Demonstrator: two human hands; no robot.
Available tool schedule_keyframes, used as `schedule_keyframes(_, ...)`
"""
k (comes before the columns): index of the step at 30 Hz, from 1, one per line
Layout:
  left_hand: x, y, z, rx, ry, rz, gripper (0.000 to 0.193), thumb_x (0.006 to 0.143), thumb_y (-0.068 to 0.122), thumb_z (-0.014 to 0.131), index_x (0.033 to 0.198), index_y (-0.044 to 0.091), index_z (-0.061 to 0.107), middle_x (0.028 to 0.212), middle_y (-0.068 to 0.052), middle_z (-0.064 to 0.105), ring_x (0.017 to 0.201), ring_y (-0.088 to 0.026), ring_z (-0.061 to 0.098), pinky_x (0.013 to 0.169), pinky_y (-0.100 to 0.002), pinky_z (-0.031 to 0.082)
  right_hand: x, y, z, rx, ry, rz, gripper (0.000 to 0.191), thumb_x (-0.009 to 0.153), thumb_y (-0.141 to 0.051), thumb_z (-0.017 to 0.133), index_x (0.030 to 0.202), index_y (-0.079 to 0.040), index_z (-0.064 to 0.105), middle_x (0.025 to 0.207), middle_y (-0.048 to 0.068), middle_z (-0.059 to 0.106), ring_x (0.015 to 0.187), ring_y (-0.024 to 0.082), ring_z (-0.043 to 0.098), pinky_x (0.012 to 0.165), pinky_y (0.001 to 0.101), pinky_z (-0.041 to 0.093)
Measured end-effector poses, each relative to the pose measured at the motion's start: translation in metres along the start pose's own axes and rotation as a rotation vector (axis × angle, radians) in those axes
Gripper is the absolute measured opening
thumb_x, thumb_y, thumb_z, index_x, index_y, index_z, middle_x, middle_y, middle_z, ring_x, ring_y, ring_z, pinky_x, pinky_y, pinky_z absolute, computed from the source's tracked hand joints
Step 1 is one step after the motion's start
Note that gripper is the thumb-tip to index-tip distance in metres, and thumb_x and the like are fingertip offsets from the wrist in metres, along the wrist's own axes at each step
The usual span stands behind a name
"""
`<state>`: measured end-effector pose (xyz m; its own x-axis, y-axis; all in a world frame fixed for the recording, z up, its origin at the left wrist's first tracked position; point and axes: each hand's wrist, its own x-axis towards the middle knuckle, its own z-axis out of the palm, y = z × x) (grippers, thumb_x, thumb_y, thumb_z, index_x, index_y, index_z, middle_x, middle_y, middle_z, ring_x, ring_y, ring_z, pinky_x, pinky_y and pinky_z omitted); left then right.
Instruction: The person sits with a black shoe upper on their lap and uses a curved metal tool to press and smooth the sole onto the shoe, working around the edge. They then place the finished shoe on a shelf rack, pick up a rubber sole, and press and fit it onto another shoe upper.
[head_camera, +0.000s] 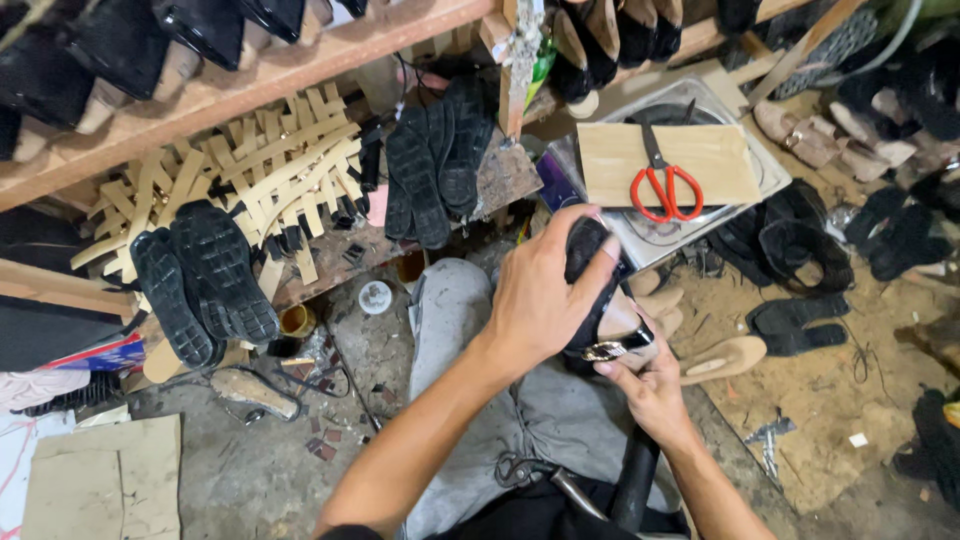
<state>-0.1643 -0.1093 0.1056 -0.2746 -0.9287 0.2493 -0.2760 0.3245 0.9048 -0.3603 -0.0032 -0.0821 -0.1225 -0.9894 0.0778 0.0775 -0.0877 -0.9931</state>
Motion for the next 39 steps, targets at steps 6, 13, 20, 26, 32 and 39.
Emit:
schedule_keyframes(6,-0.024,0.014,-0.006,-0.259,-0.013,0.256,0.085,0.087,0.028,0.083,0.156,-0.001,0.044,0.146,-0.020,0.061,0.134,-0.028,0.063,0.116,-0.038,0.048,-0.011,-0.014,-0.021,0.358,-0.191,0.121,0.061,0.086,-0.005,0.080,0.140,0.002,0.052,0.125,0.007,0.067,0.114,0.018,0.063,0.101,0.0370,0.050)
schedule_keyframes(13,-0.032,0.022,-0.008,-0.223,0.010,0.224,0.087,0.085,0.029,0.084,0.157,0.000,0.045,0.138,-0.018,0.065,0.124,-0.025,0.067,0.112,-0.035,0.051,-0.019,-0.019,-0.016,0.400,-0.195,0.166,0.066,0.081,-0.010,0.084,0.138,-0.001,0.051,0.122,0.006,0.067,0.113,0.018,0.064,0.098,0.0373,0.051)
schedule_keyframes(20,-0.034,0.022,-0.011,-0.243,-0.012,0.198,0.083,0.087,0.025,0.081,0.157,0.000,0.043,0.133,-0.017,0.065,0.119,-0.023,0.066,0.108,-0.034,0.052,-0.021,-0.009,-0.017,0.337,-0.164,0.111,0.066,0.083,-0.008,0.086,0.139,0.001,0.053,0.118,0.004,0.068,0.109,0.016,0.064,0.097,0.0350,0.051)
schedule_keyframes(26,-0.038,0.023,-0.013,-0.288,-0.037,0.253,0.073,0.094,0.021,0.076,0.155,0.002,0.042,0.135,-0.016,0.060,0.122,-0.024,0.063,0.114,-0.035,0.049,-0.026,-0.005,-0.010,0.115,-0.052,0.045,0.074,0.081,-0.002,0.083,0.146,-0.003,0.048,0.117,0.006,0.067,0.105,0.016,0.066,0.093,0.0331,0.055)
schedule_keyframes(32,-0.045,0.025,-0.019,-0.303,-0.086,0.216,0.057,0.095,0.017,0.076,0.149,0.010,0.058,0.135,-0.013,0.062,0.123,-0.025,0.066,0.110,-0.034,0.052,-0.022,-0.010,0.002,-0.348,0.187,-0.242,0.079,0.078,0.015,0.070,0.148,-0.005,0.039,0.139,0.016,0.057,0.125,0.026,0.062,0.104,0.0393,0.053)
schedule_keyframes(39,-0.053,0.021,-0.020,-0.416,-0.172,0.288,0.046,0.100,0.014,0.073,0.142,0.006,0.058,0.138,-0.012,0.062,0.130,-0.024,0.064,0.115,-0.033,0.049,0.000,-0.036,0.001,-0.565,0.131,-0.706,0.093,0.076,0.021,0.075,0.151,-0.017,0.038,0.149,0.024,0.050,0.138,0.039,0.056,0.114,0.0460,0.049)
